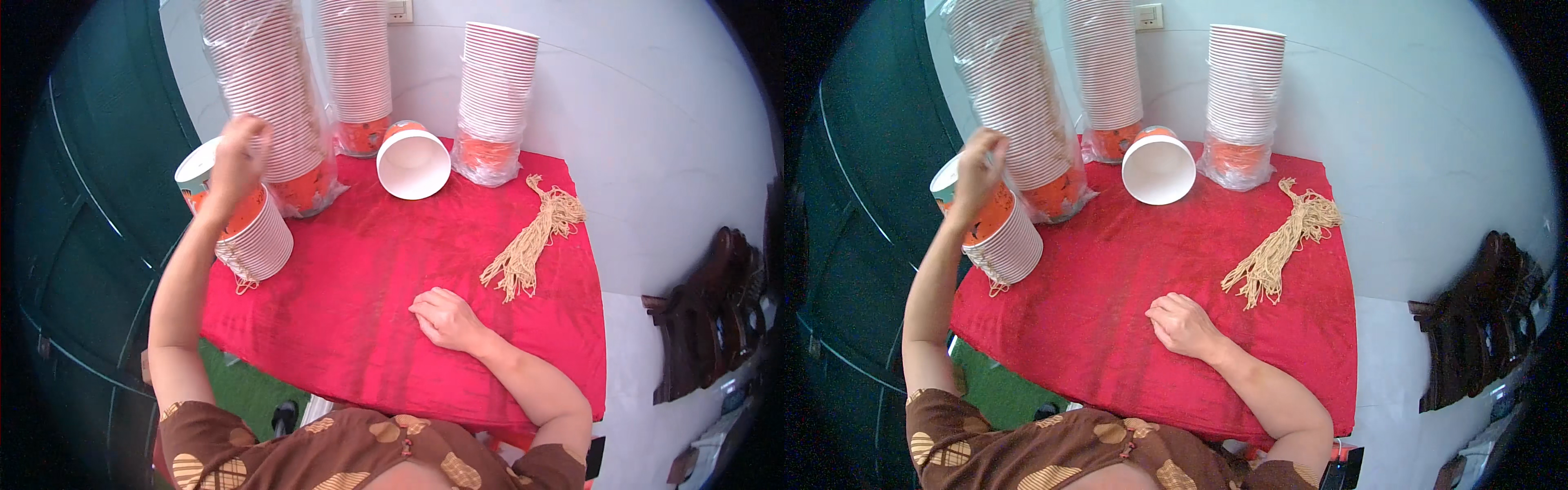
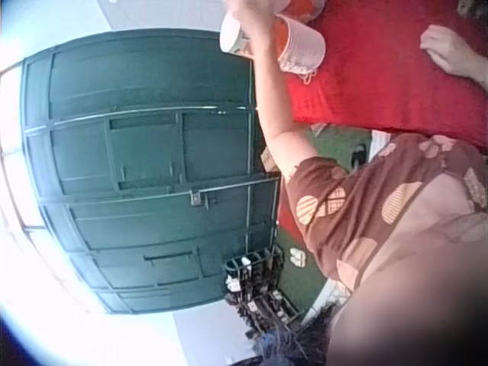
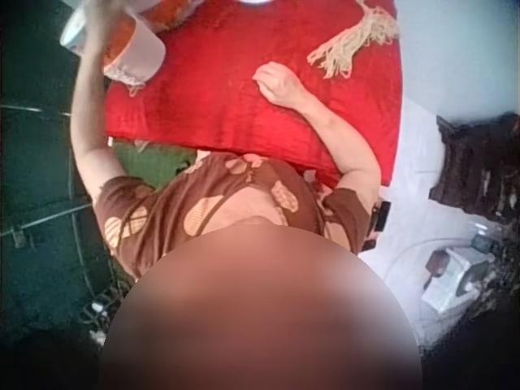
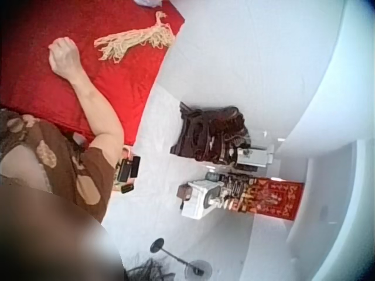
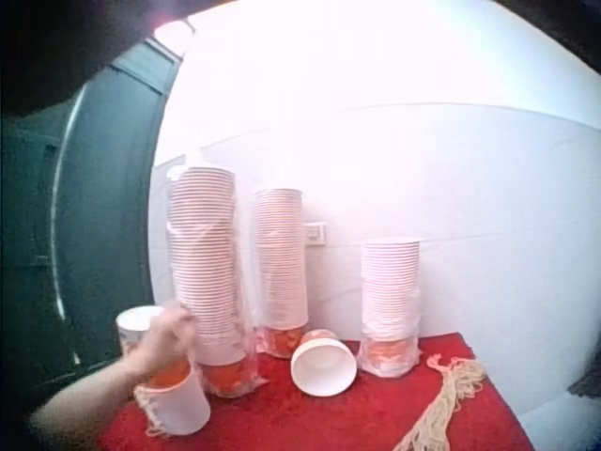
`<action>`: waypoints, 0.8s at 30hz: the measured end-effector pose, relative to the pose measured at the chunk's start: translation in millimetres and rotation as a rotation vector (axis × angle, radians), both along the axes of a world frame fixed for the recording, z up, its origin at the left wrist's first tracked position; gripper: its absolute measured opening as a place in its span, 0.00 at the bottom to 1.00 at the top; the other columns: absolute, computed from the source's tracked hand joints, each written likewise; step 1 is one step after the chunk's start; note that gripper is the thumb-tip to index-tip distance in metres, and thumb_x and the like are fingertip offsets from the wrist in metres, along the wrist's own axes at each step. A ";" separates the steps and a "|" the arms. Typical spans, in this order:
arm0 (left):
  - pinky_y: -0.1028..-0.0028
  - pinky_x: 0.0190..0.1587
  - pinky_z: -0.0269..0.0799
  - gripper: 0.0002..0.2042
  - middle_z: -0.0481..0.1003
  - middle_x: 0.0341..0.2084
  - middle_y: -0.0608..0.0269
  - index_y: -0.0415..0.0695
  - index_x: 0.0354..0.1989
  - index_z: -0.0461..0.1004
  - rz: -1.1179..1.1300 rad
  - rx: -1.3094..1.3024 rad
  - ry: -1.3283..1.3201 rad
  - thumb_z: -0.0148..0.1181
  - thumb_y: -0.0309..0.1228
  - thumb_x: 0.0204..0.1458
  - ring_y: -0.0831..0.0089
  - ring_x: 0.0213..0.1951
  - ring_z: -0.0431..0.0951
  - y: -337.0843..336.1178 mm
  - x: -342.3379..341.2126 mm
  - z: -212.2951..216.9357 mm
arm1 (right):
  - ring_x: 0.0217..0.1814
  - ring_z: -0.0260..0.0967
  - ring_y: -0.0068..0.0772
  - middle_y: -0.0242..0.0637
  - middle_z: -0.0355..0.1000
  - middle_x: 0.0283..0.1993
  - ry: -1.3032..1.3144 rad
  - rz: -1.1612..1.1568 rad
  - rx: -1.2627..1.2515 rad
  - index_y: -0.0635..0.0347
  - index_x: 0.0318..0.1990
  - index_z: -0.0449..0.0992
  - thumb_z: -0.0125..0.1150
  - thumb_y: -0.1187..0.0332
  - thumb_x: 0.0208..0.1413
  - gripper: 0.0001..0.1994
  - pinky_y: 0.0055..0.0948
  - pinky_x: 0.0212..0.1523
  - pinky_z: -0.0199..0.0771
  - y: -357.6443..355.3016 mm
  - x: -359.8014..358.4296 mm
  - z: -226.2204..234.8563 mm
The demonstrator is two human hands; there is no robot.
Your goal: Attach thin strings to the sides of small paper buckets.
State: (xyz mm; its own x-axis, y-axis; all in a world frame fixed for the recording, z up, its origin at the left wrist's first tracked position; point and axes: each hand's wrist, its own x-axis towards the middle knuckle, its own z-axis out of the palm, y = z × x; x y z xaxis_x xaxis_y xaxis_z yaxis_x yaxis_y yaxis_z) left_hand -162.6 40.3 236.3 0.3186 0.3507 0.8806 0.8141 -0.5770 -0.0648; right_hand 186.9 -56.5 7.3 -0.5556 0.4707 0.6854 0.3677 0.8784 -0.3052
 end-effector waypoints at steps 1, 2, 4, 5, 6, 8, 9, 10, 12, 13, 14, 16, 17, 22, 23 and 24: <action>0.63 0.38 0.73 0.03 0.74 0.30 0.51 0.38 0.32 0.74 0.010 -0.130 0.004 0.60 0.24 0.50 0.54 0.35 0.77 -4.6 32.3 -12.1 | 0.37 0.70 0.40 0.40 0.72 0.34 0.001 -0.010 -0.004 0.65 0.33 0.77 0.61 0.77 0.45 0.06 0.35 0.40 0.72 0.5 3.3 -0.1; 0.61 0.36 0.73 0.05 0.73 0.29 0.52 0.39 0.32 0.74 -0.042 -0.145 0.137 0.61 0.27 0.49 0.53 0.33 0.77 -1.1 41.8 -21.9 | 0.37 0.70 0.40 0.40 0.72 0.34 0.004 -0.008 -0.001 0.65 0.33 0.77 0.61 0.77 0.45 0.06 0.35 0.40 0.72 0.6 0.7 0.5; 0.59 0.33 0.73 0.09 0.73 0.30 0.52 0.39 0.31 0.73 -0.047 -0.248 0.221 0.62 0.32 0.50 0.53 0.31 0.77 4.9 75.7 -44.6 | 0.37 0.70 0.41 0.40 0.72 0.35 0.001 -0.011 0.006 0.65 0.33 0.77 0.61 0.77 0.45 0.06 0.36 0.40 0.72 0.6 1.8 -0.4; 0.58 0.34 0.73 0.10 0.73 0.30 0.51 0.38 0.31 0.73 -0.046 -0.306 0.231 0.62 0.33 0.51 0.52 0.32 0.77 9.1 87.3 -54.8 | 0.37 0.70 0.41 0.40 0.72 0.35 0.002 -0.022 0.006 0.65 0.33 0.77 0.61 0.77 0.45 0.06 0.36 0.40 0.72 1.0 1.2 -1.5; 0.58 0.34 0.73 0.11 0.73 0.30 0.50 0.38 0.32 0.73 -0.028 -0.374 0.207 0.61 0.34 0.51 0.51 0.32 0.77 16.0 95.0 -66.2 | 0.37 0.70 0.41 0.40 0.72 0.35 0.001 -0.011 0.015 0.65 0.33 0.77 0.61 0.77 0.45 0.06 0.36 0.40 0.72 2.0 0.4 -2.9; 0.55 0.39 0.73 0.15 0.73 0.32 0.45 0.36 0.37 0.71 0.039 -0.522 0.147 0.63 0.35 0.49 0.47 0.37 0.76 40.3 107.2 -90.4 | 0.38 0.70 0.42 0.41 0.72 0.35 0.002 -0.003 0.017 0.65 0.33 0.76 0.61 0.76 0.45 0.06 0.37 0.40 0.72 2.6 -0.8 -3.4; 0.55 0.39 0.73 0.15 0.73 0.32 0.45 0.36 0.37 0.71 0.029 -0.517 0.146 0.63 0.35 0.49 0.47 0.37 0.76 53.7 110.3 -101.9 | 0.38 0.70 0.42 0.41 0.72 0.35 -0.002 -0.012 0.021 0.65 0.33 0.76 0.61 0.76 0.45 0.06 0.37 0.40 0.72 3.1 -1.6 -4.1; 0.54 0.40 0.73 0.18 0.74 0.34 0.42 0.34 0.38 0.70 0.064 -0.533 0.059 0.64 0.37 0.48 0.45 0.39 0.76 67.4 112.7 -113.0 | 0.38 0.70 0.42 0.41 0.72 0.35 0.007 -0.003 0.012 0.65 0.33 0.76 0.61 0.76 0.45 0.06 0.37 0.40 0.72 3.7 -2.2 -5.4; 0.55 0.44 0.72 0.26 0.75 0.39 0.36 0.29 0.40 0.68 0.151 -0.687 -0.163 0.69 0.41 0.44 0.45 0.44 0.76 99.1 115.1 -134.8 | 0.37 0.70 0.43 0.42 0.71 0.35 0.006 0.011 0.004 0.65 0.33 0.76 0.60 0.76 0.45 0.06 0.37 0.40 0.72 4.7 -2.5 -6.4; 0.55 0.44 0.72 0.26 0.75 0.39 0.36 0.29 0.40 0.68 0.140 -0.684 -0.166 0.69 0.41 0.44 0.45 0.44 0.76 116.5 114.0 -142.9 | 0.37 0.70 0.43 0.42 0.71 0.35 0.000 0.002 0.008 0.65 0.33 0.76 0.60 0.76 0.45 0.06 0.37 0.40 0.72 4.8 -2.6 -6.2; 0.57 0.41 0.74 0.27 0.75 0.39 0.36 0.28 0.40 0.68 0.184 -0.848 -0.272 0.69 0.42 0.44 0.50 0.42 0.77 127.2 117.2 -143.7 | 0.37 0.70 0.43 0.42 0.71 0.35 0.014 0.005 0.002 0.65 0.33 0.76 0.60 0.76 0.46 0.06 0.37 0.40 0.72 4.0 -1.9 -6.0; 0.65 0.28 0.75 0.29 0.76 0.35 0.42 0.27 0.41 0.68 0.171 -1.087 -0.493 0.70 0.43 0.45 0.61 0.33 0.80 144.5 122.8 -149.8 | 0.37 0.70 0.43 0.42 0.71 0.35 0.024 0.013 -0.011 0.66 0.32 0.76 0.60 0.77 0.45 0.05 0.37 0.40 0.71 3.6 -0.1 -5.0; 0.65 0.28 0.75 0.29 0.76 0.35 0.42 0.27 0.41 0.68 0.158 -1.091 -0.491 0.70 0.43 0.45 0.61 0.33 0.80 155.2 126.0 -158.2 | 0.37 0.70 0.43 0.42 0.71 0.35 0.019 0.001 -0.011 0.66 0.32 0.76 0.60 0.77 0.45 0.05 0.37 0.40 0.71 4.1 1.1 -6.0; 0.64 0.25 0.75 0.23 0.78 0.28 0.46 0.27 0.40 0.71 0.023 -0.918 -0.695 0.63 0.39 0.50 0.60 0.30 0.81 187.7 142.3 -188.5 | 0.37 0.69 0.43 0.41 0.70 0.35 0.021 0.012 -0.041 0.66 0.33 0.75 0.61 0.77 0.45 0.06 0.37 0.40 0.71 3.9 0.5 -6.1; 0.62 0.27 0.76 0.19 0.78 0.29 0.45 0.28 0.40 0.73 -0.014 -0.881 -0.708 0.60 0.37 0.52 0.57 0.32 0.81 193.3 143.2 -194.3 | 0.38 0.68 0.43 0.41 0.69 0.35 0.025 0.022 -0.052 0.66 0.33 0.75 0.61 0.77 0.45 0.06 0.37 0.40 0.70 4.0 -0.1 -6.3; 0.58 0.36 0.75 0.15 0.78 0.31 0.40 0.30 0.39 0.75 0.039 -0.774 -0.628 0.53 0.33 0.54 0.51 0.37 0.81 198.8 141.7 -200.4 | 0.38 0.68 0.43 0.41 0.69 0.35 0.025 0.024 -0.051 0.66 0.33 0.75 0.61 0.77 0.45 0.06 0.37 0.40 0.70 3.8 -1.5 -5.9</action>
State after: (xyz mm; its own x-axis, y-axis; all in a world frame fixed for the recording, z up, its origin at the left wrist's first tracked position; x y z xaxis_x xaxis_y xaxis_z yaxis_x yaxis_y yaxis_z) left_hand -20.9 239.2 35.9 -0.1510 0.8997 0.4095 0.5909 -0.2500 0.7671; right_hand 185.3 -52.6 1.4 -0.5500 0.4918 0.6750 0.3382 0.8702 -0.3584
